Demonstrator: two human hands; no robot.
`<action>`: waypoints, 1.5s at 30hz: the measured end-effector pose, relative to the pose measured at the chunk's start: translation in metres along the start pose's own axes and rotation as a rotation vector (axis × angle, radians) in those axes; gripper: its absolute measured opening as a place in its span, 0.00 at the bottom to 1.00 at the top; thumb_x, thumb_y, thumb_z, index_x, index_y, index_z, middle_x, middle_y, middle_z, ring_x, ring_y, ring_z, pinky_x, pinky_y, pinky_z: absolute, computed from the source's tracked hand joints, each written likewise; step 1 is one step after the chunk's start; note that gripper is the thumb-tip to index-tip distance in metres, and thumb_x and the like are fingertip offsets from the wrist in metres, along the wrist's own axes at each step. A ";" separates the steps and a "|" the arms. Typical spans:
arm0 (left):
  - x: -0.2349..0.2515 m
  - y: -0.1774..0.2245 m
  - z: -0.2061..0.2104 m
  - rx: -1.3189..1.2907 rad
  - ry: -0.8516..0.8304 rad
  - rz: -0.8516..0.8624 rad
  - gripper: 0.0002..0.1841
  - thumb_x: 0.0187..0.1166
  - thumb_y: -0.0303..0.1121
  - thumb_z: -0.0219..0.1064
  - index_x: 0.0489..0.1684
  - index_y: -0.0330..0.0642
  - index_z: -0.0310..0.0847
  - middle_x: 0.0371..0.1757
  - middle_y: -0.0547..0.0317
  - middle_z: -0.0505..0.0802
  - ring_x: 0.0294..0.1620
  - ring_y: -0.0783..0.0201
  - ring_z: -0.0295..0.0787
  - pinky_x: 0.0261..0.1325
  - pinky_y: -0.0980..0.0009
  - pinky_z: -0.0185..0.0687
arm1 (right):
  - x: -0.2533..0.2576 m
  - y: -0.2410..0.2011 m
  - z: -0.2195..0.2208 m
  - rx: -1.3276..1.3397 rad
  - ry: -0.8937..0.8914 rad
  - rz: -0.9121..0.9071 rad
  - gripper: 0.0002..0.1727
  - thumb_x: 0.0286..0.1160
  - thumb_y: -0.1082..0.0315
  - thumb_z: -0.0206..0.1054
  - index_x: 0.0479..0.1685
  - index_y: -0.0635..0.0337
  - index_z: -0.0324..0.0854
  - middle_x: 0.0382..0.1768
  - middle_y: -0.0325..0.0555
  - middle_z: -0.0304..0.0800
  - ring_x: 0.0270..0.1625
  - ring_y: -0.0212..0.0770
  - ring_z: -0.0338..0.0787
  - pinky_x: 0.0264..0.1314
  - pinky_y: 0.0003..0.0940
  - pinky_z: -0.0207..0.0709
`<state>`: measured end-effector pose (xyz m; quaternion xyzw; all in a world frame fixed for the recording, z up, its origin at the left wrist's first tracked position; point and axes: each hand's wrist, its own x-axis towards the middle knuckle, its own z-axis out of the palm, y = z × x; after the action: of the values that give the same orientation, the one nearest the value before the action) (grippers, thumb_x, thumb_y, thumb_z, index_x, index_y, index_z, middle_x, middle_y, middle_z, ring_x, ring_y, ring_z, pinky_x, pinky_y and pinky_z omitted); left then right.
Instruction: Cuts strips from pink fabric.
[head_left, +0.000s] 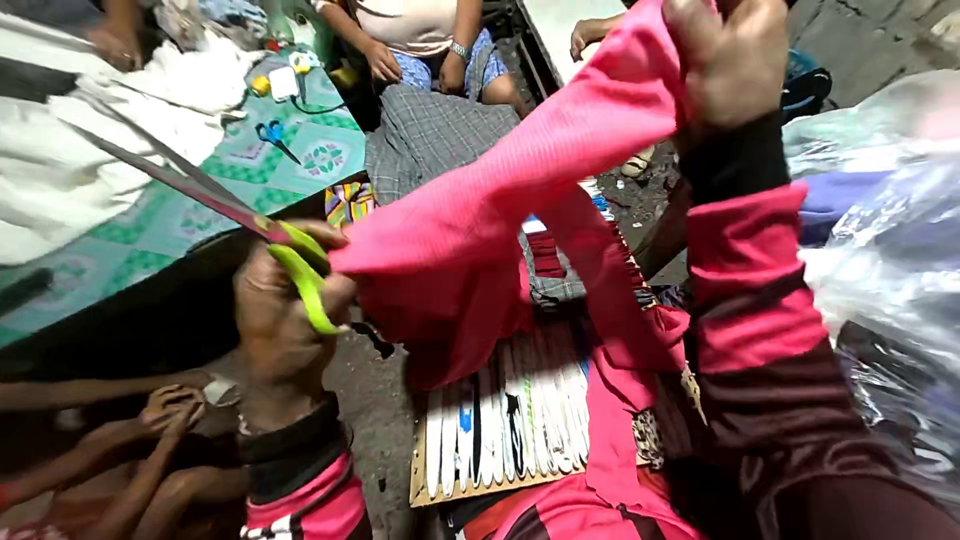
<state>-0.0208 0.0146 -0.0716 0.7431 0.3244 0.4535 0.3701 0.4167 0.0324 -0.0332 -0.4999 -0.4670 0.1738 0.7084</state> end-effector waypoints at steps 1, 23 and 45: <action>-0.012 -0.006 0.009 0.036 -0.001 -0.103 0.23 0.64 0.36 0.77 0.60 0.59 0.81 0.50 0.80 0.89 0.36 0.84 0.83 0.35 0.84 0.83 | -0.017 0.014 -0.005 -0.019 -0.069 -0.047 0.16 0.77 0.68 0.70 0.59 0.66 0.81 0.51 0.47 0.91 0.53 0.37 0.92 0.60 0.38 0.89; -0.052 -0.034 0.037 0.681 -0.549 -0.660 0.20 0.71 0.44 0.80 0.55 0.45 0.86 0.35 0.52 0.92 0.33 0.54 0.90 0.41 0.44 0.87 | -0.182 0.178 -0.045 -0.409 -0.314 0.953 0.26 0.83 0.48 0.67 0.63 0.62 0.84 0.52 0.56 0.91 0.51 0.49 0.90 0.60 0.55 0.81; -0.072 -0.096 0.172 0.015 -0.267 -0.834 0.42 0.74 0.41 0.79 0.91 0.51 0.60 0.41 0.52 0.96 0.33 0.58 0.95 0.38 0.59 0.94 | -0.216 0.161 -0.011 -0.128 -0.458 1.056 0.25 0.73 0.55 0.77 0.56 0.69 0.83 0.45 0.54 0.93 0.50 0.46 0.92 0.60 0.50 0.85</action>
<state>0.0950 -0.0392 -0.2381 0.6034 0.5492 0.1629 0.5548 0.3527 -0.0567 -0.2799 -0.6568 -0.3053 0.5786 0.3750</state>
